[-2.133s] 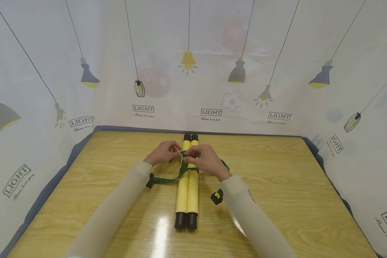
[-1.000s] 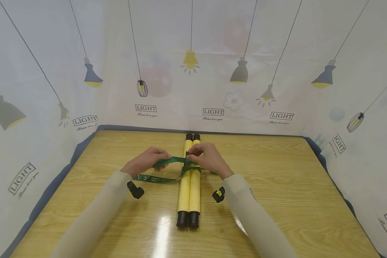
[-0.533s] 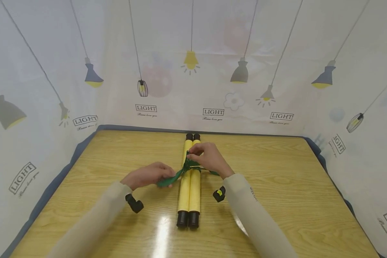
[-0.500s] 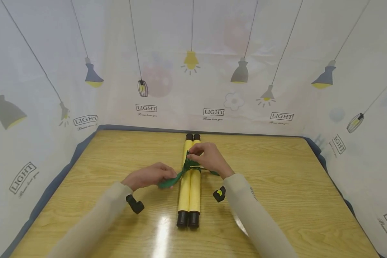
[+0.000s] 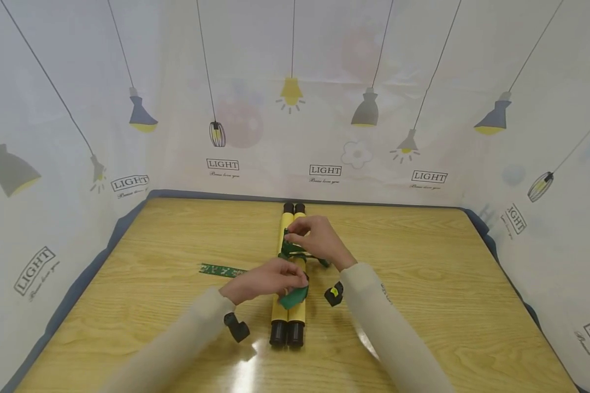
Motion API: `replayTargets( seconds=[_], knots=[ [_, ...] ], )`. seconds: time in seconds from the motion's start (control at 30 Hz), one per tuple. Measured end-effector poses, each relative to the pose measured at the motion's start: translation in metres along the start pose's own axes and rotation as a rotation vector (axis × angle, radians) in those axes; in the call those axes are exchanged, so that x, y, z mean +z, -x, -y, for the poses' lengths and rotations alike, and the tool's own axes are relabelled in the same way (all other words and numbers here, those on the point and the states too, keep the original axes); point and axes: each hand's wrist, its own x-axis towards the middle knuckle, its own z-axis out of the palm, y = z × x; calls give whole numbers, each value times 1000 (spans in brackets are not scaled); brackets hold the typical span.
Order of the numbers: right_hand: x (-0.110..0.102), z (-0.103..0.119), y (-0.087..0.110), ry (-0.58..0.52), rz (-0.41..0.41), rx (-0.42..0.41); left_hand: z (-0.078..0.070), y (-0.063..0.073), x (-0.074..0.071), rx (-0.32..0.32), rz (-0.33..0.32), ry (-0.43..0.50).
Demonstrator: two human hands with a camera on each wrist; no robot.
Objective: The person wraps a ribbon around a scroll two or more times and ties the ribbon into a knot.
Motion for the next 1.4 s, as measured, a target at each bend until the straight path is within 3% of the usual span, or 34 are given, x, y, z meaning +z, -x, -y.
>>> replayTargets(
  seconds=[0.17,0.3,0.43,0.53,0.67,0.87,1.03,1.17,1.4],
  knots=[
    [0,-2,1,-14,-6,-25,-6,-12,18,59,-4,-15],
    [0,-1,0,-8,-11,-32,-9,-16,25,84,1,-75],
    [-1,1,0,-7,-4,-33,-11,-14,19,80,39,-144],
    [-1,1,-1,-8,4,-33,-10,-11,9,58,51,-145],
    [-2,-1,-1,-5,4,-30,-9,-6,-9,34,-33,-160],
    [-2,-2,0,-21,14,-17,-11,2,-35,49,-261,-181],
    [-3,-1,1,-50,28,-1,-13,2,-48,46,-451,-165],
    [-3,1,3,-79,39,1,-11,-4,-50,38,-483,-201],
    [-4,2,5,-137,64,40,-8,-15,-46,102,-485,-288]
  ],
)
